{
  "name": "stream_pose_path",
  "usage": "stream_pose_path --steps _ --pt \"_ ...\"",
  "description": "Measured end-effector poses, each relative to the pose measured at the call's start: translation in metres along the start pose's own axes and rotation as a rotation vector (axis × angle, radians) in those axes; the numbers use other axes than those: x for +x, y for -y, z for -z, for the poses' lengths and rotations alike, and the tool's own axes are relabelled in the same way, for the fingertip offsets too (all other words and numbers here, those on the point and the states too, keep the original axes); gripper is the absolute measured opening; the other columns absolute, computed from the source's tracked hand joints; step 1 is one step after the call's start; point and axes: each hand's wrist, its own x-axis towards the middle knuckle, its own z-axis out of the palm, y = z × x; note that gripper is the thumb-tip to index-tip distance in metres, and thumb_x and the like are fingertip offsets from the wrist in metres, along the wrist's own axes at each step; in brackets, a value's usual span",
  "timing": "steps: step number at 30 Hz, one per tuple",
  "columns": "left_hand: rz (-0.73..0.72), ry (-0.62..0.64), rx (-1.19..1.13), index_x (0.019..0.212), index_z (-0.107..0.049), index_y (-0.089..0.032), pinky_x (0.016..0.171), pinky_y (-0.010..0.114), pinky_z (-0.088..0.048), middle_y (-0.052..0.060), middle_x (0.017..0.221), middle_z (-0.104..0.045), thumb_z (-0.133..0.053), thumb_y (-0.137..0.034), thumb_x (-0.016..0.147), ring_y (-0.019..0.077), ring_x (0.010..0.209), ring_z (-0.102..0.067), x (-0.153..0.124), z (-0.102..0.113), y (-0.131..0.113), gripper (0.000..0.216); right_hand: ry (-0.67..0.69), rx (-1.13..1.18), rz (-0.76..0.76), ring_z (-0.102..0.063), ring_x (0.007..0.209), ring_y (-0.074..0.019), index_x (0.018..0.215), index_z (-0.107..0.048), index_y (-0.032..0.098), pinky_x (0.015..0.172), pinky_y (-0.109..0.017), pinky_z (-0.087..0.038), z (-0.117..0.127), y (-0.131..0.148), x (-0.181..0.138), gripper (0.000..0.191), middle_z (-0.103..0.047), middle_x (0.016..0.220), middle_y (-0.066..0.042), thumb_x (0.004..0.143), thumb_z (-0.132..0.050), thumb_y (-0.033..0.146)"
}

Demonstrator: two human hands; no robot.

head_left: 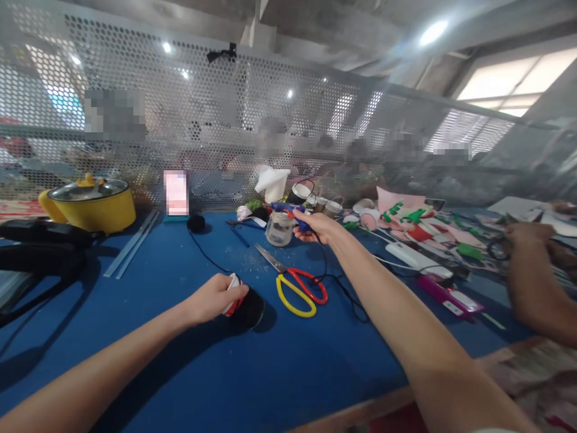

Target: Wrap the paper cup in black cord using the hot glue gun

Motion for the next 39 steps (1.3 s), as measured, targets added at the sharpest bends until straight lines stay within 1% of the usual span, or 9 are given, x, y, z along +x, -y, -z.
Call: stream_pose_path --steps 6,11,13,16,20,24,29,33,39 --pt "-0.042 -0.085 0.076 0.049 -0.04 -0.015 0.042 0.019 -0.025 -0.005 0.045 -0.033 -0.041 -0.04 0.069 0.0059 0.043 -0.029 0.005 0.006 0.005 0.033 -0.121 0.133 0.121 -0.045 0.032 -0.0053 0.06 -0.047 0.013 0.03 -0.014 -0.035 -0.009 -0.002 -0.006 0.017 -0.049 0.042 0.004 0.071 -0.054 0.025" --pt "0.009 -0.16 0.075 0.048 -0.039 -0.015 0.042 0.02 -0.025 -0.005 0.043 -0.032 -0.04 -0.042 0.069 0.0065 0.041 -0.03 0.009 0.008 0.009 0.034 -0.195 0.223 0.311 -0.053 0.048 -0.0066 0.072 -0.047 0.015 0.041 -0.015 -0.042 -0.013 0.002 -0.026 0.008 -0.055 0.058 0.003 0.07 -0.051 0.021" --pt "0.029 -0.195 0.053 0.048 -0.04 -0.015 0.042 0.02 -0.026 -0.005 0.042 -0.034 -0.041 -0.043 0.069 0.0071 0.041 -0.032 0.01 0.009 0.008 0.034 -0.118 0.269 0.37 -0.057 0.059 -0.0088 0.078 -0.048 0.015 0.051 -0.019 -0.046 -0.014 0.004 -0.04 0.013 -0.058 0.07 0.0 0.067 -0.052 0.018" --pt "0.063 -0.249 0.033 0.049 -0.043 -0.015 0.042 0.021 -0.027 -0.004 0.041 -0.037 -0.04 -0.042 0.069 0.008 0.04 -0.034 0.011 0.012 0.005 0.033 0.136 0.318 0.37 -0.057 0.061 -0.0102 0.086 -0.052 0.013 0.056 -0.022 -0.046 -0.015 0.004 -0.067 0.023 -0.059 0.076 -0.002 0.063 -0.053 0.015" --pt "0.116 -0.299 0.019 0.049 -0.042 -0.016 0.041 0.021 -0.027 -0.004 0.04 -0.037 -0.039 -0.038 0.069 0.0089 0.039 -0.035 0.012 0.014 0.004 0.03 0.277 0.237 0.251 -0.045 0.04 -0.0062 0.076 -0.055 0.012 0.041 -0.018 -0.038 -0.021 -0.004 -0.099 0.016 -0.05 0.047 0.004 0.068 -0.052 0.025" --pt "0.142 -0.303 -0.006 0.049 -0.042 -0.016 0.042 0.022 -0.028 -0.004 0.041 -0.037 -0.038 -0.036 0.068 0.0093 0.04 -0.036 0.014 0.015 0.006 0.027 0.355 0.005 0.283 -0.045 0.039 -0.0075 0.065 -0.054 0.013 0.041 -0.019 -0.038 -0.031 -0.011 -0.121 0.021 -0.045 0.04 0.004 0.072 -0.05 0.033" --pt "0.127 -0.34 0.031 0.049 -0.042 -0.016 0.042 0.021 -0.025 -0.005 0.043 -0.036 -0.039 -0.033 0.066 0.0086 0.042 -0.033 0.013 0.015 0.006 0.025 0.325 -0.242 0.351 -0.045 0.034 -0.009 0.066 -0.054 0.018 0.037 -0.021 -0.039 -0.044 -0.014 -0.136 0.018 -0.046 0.04 0.005 0.072 -0.049 0.034" --pt "0.144 -0.326 0.005 0.05 -0.043 -0.016 0.042 0.021 -0.026 -0.005 0.042 -0.036 -0.038 -0.033 0.066 0.0087 0.041 -0.033 0.014 0.015 0.005 0.025 0.238 -0.385 0.54 -0.049 0.04 -0.0117 0.065 -0.054 0.021 0.043 -0.023 -0.04 -0.049 -0.017 -0.137 0.015 -0.048 0.041 0.005 0.073 -0.048 0.031" --pt "0.139 -0.329 -0.003 0.05 -0.045 -0.015 0.042 0.021 -0.027 -0.004 0.043 -0.038 -0.038 -0.033 0.065 0.0089 0.041 -0.035 0.016 0.014 0.008 0.025 0.146 -0.598 0.648 -0.054 0.051 -0.0148 0.06 -0.051 0.02 0.05 -0.025 -0.042 -0.052 -0.021 -0.139 0.018 -0.055 0.052 0.0 0.072 -0.048 0.032"
